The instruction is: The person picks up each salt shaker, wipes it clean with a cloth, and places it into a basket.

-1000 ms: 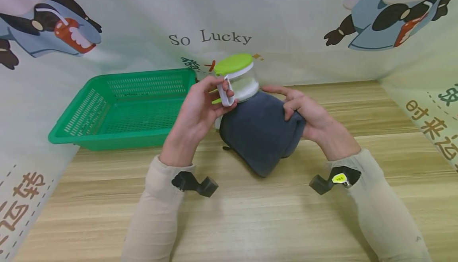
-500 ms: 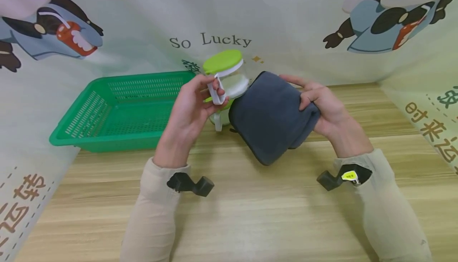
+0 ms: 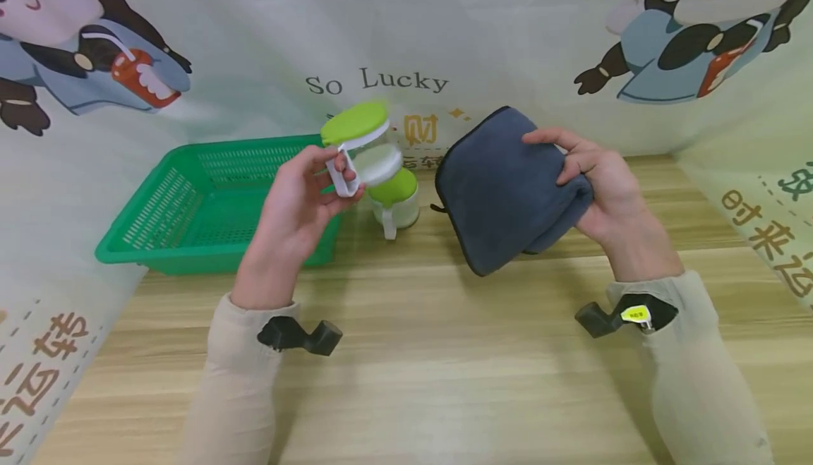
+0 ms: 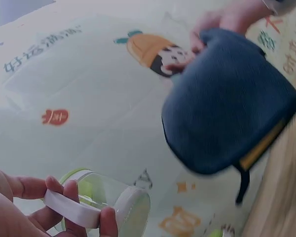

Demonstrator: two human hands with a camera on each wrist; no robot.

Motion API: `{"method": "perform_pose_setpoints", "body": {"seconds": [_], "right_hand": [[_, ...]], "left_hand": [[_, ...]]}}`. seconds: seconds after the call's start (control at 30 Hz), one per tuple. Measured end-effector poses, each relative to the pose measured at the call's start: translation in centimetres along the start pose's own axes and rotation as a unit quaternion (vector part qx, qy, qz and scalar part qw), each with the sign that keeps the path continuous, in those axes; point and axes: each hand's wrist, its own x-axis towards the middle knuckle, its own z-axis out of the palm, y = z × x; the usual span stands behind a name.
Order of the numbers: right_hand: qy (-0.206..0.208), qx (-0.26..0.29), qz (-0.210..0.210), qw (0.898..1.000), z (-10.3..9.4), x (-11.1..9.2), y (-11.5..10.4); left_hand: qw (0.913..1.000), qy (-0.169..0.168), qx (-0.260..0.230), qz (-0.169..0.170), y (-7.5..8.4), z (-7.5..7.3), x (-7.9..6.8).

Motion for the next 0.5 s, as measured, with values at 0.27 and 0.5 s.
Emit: {"method": "perform_pose_setpoints", "body": {"seconds": [0.27, 0.5], "right_hand": [[-0.049, 0.039, 0.002, 0.998, 0.0, -0.5, -1.0], [-0.001, -0.036, -0.010, 0.999, 0.4, -0.7, -1.2]], "left_hand": [[0.9929, 0.054, 0.103, -0.024, 3.4, -6.1, -0.8], [0.9757, 0.085, 0.173, -0.104, 5.3, -11.4, 1.4]]}}
